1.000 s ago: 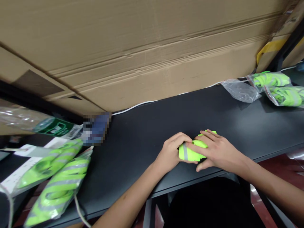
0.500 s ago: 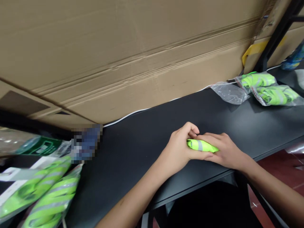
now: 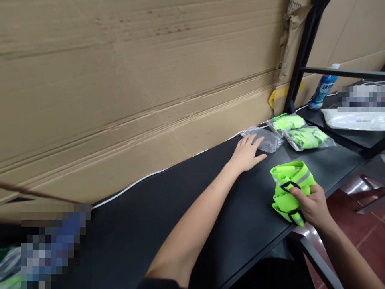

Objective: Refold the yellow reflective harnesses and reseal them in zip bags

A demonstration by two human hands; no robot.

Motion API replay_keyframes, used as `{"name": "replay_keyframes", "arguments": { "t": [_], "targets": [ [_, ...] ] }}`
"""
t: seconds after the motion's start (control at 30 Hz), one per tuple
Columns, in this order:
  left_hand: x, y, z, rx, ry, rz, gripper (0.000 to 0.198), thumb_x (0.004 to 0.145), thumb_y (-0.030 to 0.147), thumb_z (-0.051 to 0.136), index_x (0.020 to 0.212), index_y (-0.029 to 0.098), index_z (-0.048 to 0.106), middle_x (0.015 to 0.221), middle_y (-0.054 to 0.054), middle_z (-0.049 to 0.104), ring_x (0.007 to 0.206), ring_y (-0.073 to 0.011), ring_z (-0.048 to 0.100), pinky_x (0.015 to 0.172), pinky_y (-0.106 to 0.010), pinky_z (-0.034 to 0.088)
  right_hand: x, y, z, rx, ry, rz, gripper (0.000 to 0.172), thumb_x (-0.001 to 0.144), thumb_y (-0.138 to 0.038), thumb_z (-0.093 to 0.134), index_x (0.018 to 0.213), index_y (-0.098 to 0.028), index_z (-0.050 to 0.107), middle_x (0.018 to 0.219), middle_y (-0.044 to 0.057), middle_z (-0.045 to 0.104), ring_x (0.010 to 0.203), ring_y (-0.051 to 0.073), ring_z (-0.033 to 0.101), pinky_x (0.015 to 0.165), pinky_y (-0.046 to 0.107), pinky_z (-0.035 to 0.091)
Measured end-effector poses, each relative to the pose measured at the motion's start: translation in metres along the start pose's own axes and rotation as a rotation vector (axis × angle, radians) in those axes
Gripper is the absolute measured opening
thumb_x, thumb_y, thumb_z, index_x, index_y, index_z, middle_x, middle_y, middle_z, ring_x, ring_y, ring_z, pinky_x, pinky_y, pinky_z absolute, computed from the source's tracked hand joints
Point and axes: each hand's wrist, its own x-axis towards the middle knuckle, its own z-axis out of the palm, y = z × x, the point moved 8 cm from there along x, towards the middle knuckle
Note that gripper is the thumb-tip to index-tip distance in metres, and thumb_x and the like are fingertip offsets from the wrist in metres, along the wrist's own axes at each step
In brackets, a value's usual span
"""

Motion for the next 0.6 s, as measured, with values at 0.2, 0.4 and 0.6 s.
{"name": "replay_keyframes", "arguments": {
  "t": [0.2,0.4,0.6],
  "targets": [
    [-0.002,0.009,0.03,0.011,-0.129,0.144,0.042,0.101,0.048,0.05,0.125,0.018,0.066,0.139,-0.013,0.063,0.144,-0.0325,0.041,0.121,-0.055,0.023,0.01,0.009,-0.019,0.004,0.081,0.035,0.044,0.067,-0.05,0.085,0.095,-0.017,0.073,0.083,0.01,0.079,0.066,0.028,0.076,0.056,0.035,0.064],
    [-0.098,-0.018,-0.035,-0.138,-0.091,0.132,0.028,0.102,0.035,0.05,0.087,0.022,0.07,0.103,-0.004,0.077,0.138,-0.0238,0.052,0.123,-0.05,0.026,0.021,0.027,-0.037,-0.041,0.109,0.049,0.042,0.068,-0.05,0.083,0.092,-0.016,0.074,0.079,0.011,0.078,0.068,0.03,0.076,0.059,0.035,0.064],
    [-0.144,-0.045,-0.059,0.071,0.154,-0.61,0.082,0.079,0.068,0.066,0.133,0.008,0.052,0.135,-0.025,0.06,0.129,-0.042,0.056,0.105,-0.061,0.046,0.022,0.017,-0.032,-0.234,0.078,0.049,0.038,0.066,-0.051,0.082,0.08,-0.016,0.073,0.064,0.007,0.072,0.064,0.028,0.073,0.055,0.031,0.06]
  ]
}}
